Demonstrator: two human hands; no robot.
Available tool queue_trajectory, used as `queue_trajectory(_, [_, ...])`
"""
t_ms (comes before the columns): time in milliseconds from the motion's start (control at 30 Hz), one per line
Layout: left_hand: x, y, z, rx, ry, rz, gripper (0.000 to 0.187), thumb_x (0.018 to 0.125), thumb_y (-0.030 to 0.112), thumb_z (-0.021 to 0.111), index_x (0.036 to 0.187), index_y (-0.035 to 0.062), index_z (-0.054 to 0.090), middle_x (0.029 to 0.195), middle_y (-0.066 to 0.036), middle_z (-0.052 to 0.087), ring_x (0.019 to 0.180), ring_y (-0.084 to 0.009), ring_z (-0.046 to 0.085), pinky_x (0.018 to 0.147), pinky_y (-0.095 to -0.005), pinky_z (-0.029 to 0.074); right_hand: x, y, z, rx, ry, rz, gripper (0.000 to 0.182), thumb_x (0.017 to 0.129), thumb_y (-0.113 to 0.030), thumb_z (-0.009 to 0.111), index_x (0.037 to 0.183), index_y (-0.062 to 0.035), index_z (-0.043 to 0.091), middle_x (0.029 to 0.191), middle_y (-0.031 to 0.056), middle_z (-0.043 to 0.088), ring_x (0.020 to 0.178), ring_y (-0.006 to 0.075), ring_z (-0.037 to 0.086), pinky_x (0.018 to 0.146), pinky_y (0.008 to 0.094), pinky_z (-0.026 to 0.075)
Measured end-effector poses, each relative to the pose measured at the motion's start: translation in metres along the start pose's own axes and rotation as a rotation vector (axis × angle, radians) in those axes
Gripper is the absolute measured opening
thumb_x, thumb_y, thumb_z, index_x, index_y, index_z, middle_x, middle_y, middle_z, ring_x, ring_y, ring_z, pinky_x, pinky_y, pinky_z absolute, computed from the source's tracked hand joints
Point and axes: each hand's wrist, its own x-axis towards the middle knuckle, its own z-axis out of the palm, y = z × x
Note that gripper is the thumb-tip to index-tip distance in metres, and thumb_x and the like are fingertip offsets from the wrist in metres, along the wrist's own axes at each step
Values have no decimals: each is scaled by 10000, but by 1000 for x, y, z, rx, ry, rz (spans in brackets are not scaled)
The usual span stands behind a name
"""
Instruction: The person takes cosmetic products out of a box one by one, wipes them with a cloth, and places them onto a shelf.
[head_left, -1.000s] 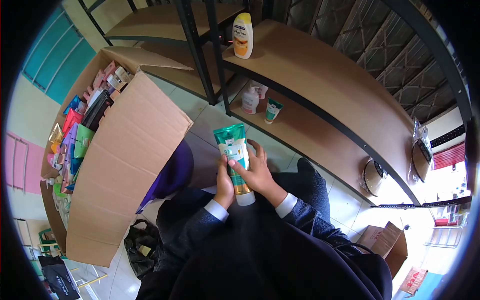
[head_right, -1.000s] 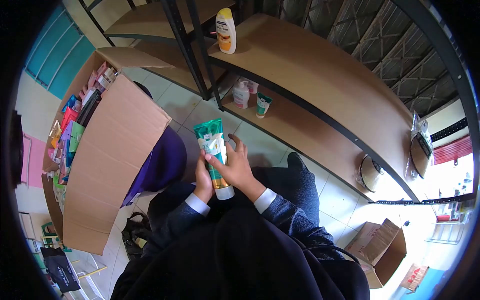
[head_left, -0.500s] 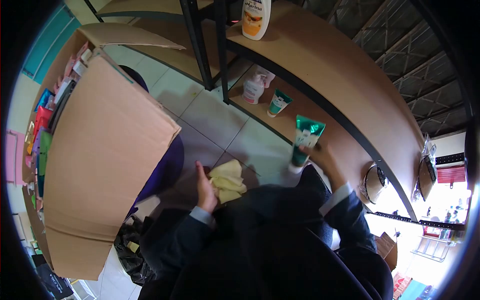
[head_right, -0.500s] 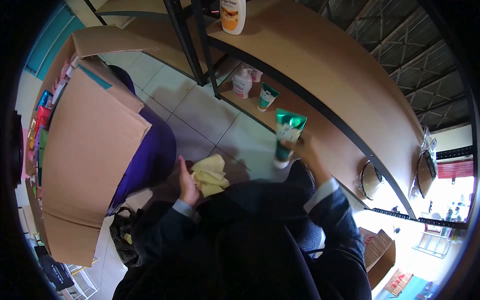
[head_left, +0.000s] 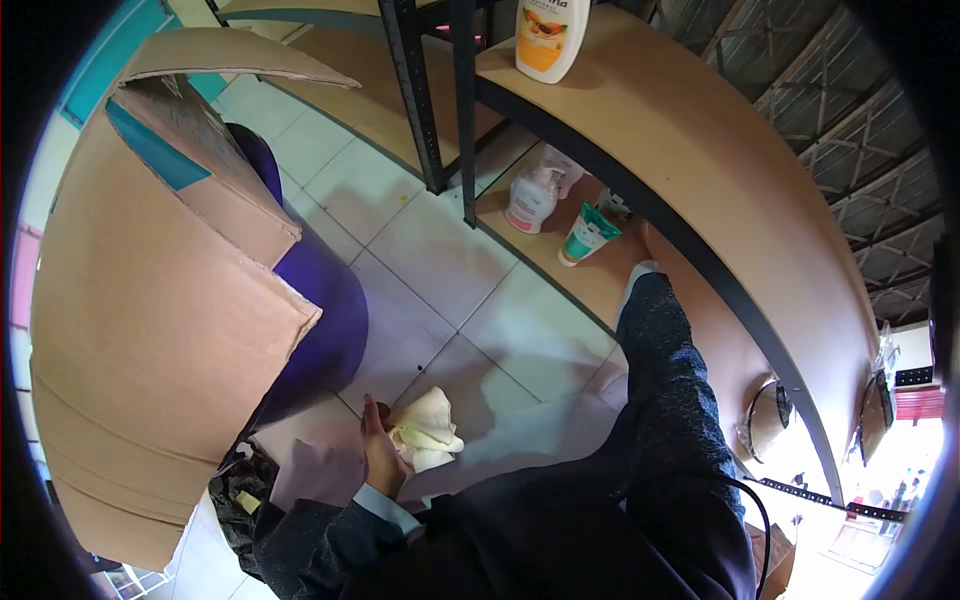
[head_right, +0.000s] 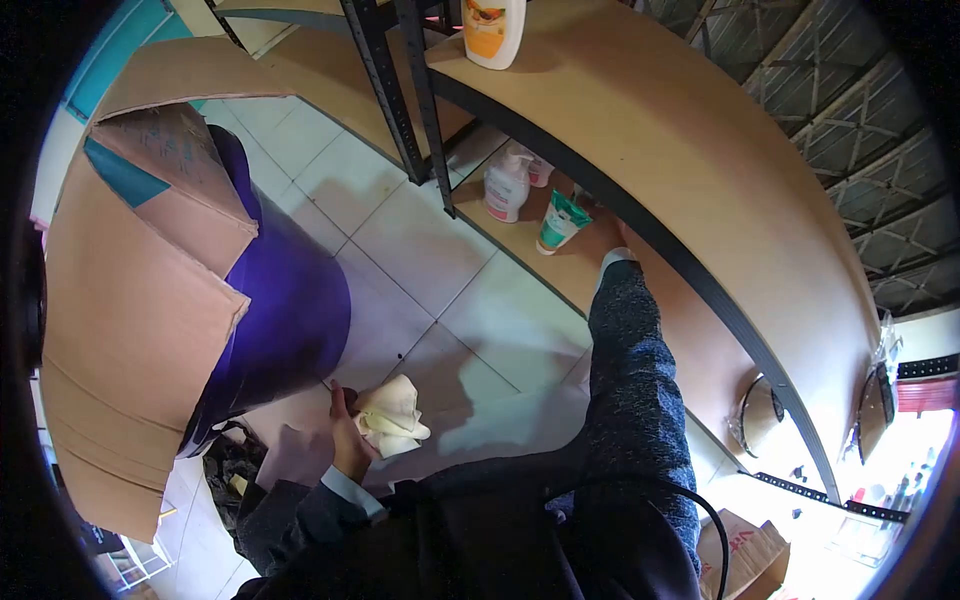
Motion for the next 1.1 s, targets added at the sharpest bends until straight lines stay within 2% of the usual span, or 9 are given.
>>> queue_trajectory(400, [-17,10,15,177,1,103,273,861,339,595,819,115,445,805,-7,443,738,-105,446,680,-275,420,23,4,-3,-61,-37,19,302,716,-144,649,986,-32,572,843,67,600,731,147,568,597,283,466])
queue_trajectory(600, [-34,23,20,539,-169,263,277,753,103,697,843,74,437,842,-21,438,780,-131,453,701,-290,419,-40,15,-62,-821,-74,99,240,721,-133,613,943,-46,582,780,49,595,663,128,562,533,268,463])
queue_trajectory(700, [-55,40,45,716,-390,666,264,780,70,667,849,87,413,839,-22,424,785,-118,449,701,-250,414,-137,-38,-65,-384,-674,134,211,723,-128,595,921,-53,588,749,40,593,629,119,559,500,260,462])
queue_trajectory(733, [-70,56,63,823,-400,769,265,780,77,669,854,82,414,877,-40,420,824,-134,448,736,-267,413,-175,-70,-48,-322,-833,11,404,667,-160,620,1040,-16,560,888,70,579,798,138,556,624,252,471])
queue_trajectory(767, [-81,65,78,801,-421,869,267,778,84,672,887,74,428,928,-66,410,883,-161,439,781,-288,400,-219,-101,-25,-210,-922,67,657,711,-284,688,1262,-39,427,1099,113,539,999,194,534,796,304,468])
queue_trajectory(867, [-112,82,117,602,-554,974,319,800,147,667,1014,63,446,1041,-122,373,1021,-242,397,907,-338,342,-327,-151,27,347,-1073,56,1100,714,-449,727,1435,-61,-7,1418,137,242,1315,257,259,1059,385,252])
queue_trajectory(933, [-128,96,134,603,-747,875,428,828,202,643,1161,52,419,1146,-158,385,1129,-270,389,979,-350,306,-359,-136,48,472,-767,16,745,823,-342,637,1374,-28,246,1259,125,456,1153,261,469,964,384,397])
queue_trajectory(1033, [-158,155,134,564,-858,766,521,846,230,618,1259,32,370,1266,-195,351,1240,-282,335,1038,-370,253,-355,-154,52,695,-638,147,538,887,-328,515,1303,-24,361,1174,133,520,1060,274,538,889,401,457])
queue_trajectory(1100, [-195,236,117,860,-813,1084,597,842,219,620,1313,10,319,1335,-203,317,1292,-285,296,1053,-376,239,-348,-171,45,793,-612,112,552,894,-377,470,1303,-22,361,1189,153,514,1056,298,540,881,422,461])
